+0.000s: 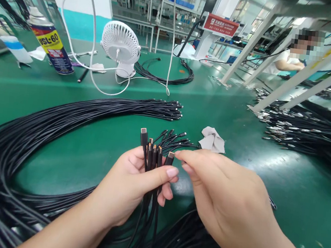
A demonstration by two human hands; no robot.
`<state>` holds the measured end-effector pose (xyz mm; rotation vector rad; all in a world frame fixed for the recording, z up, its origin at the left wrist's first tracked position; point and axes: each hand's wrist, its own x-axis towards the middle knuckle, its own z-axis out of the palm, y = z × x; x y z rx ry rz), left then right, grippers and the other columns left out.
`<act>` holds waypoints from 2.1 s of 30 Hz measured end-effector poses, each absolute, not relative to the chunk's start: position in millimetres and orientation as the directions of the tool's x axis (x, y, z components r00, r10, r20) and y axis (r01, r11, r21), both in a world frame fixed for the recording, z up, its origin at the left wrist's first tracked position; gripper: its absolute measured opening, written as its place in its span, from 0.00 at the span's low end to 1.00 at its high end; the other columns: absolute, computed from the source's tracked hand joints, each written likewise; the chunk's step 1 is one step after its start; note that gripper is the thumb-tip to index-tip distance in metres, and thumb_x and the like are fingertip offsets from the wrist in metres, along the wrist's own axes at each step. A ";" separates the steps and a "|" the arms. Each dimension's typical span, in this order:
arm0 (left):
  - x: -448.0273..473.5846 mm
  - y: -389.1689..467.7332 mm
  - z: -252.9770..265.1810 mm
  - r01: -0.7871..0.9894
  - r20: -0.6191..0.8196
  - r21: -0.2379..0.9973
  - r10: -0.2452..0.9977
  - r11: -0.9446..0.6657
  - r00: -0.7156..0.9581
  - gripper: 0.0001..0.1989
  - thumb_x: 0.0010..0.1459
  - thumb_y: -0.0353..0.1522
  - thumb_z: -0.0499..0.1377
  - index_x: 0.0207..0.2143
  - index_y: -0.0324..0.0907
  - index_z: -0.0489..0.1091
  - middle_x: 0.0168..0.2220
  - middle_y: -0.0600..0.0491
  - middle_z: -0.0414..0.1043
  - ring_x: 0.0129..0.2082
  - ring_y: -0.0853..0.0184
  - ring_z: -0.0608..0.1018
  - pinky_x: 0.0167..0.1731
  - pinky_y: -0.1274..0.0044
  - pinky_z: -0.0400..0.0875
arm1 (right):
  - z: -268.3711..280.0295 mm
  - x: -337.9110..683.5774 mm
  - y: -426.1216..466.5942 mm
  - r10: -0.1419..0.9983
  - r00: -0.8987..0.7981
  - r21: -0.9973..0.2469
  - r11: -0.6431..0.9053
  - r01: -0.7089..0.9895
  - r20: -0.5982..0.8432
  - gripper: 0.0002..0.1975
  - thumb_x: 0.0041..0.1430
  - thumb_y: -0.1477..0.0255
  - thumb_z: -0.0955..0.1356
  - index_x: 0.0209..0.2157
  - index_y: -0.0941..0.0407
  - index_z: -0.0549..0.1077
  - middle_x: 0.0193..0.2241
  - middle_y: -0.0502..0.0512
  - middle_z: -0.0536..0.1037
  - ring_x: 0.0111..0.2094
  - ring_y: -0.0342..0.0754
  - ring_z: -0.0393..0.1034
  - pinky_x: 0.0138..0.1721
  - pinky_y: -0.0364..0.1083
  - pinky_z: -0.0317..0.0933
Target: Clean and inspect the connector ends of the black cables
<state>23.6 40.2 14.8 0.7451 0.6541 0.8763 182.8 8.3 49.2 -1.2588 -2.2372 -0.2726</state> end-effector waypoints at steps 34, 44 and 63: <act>27.0 38.2 19.8 -0.264 -0.199 0.921 0.927 0.288 0.318 0.08 0.44 0.26 0.68 0.22 0.40 0.70 0.16 0.58 0.72 0.15 0.71 0.74 0.18 0.80 0.73 | 46.4 178.9 6.6 0.705 -0.455 0.074 0.500 0.863 0.544 0.15 0.63 0.80 0.60 0.41 0.61 0.77 0.34 0.57 0.81 0.29 0.47 0.74 0.26 0.45 0.64; 26.4 38.1 16.9 -0.253 -0.196 0.924 0.924 0.286 0.328 0.11 0.42 0.28 0.70 0.22 0.40 0.69 0.17 0.59 0.72 0.15 0.72 0.74 0.18 0.81 0.73 | 47.1 183.4 5.2 0.718 -0.457 0.045 0.513 0.857 0.525 0.16 0.62 0.80 0.60 0.44 0.61 0.77 0.36 0.55 0.82 0.31 0.49 0.76 0.28 0.47 0.66; 24.2 37.4 15.0 -0.224 -0.188 0.934 0.915 0.279 0.357 0.10 0.46 0.29 0.69 0.25 0.40 0.68 0.16 0.58 0.74 0.16 0.72 0.75 0.19 0.82 0.73 | 50.7 185.6 1.6 0.718 -0.464 0.089 0.495 0.864 0.518 0.19 0.59 0.82 0.59 0.45 0.60 0.77 0.36 0.56 0.82 0.28 0.49 0.75 0.25 0.47 0.64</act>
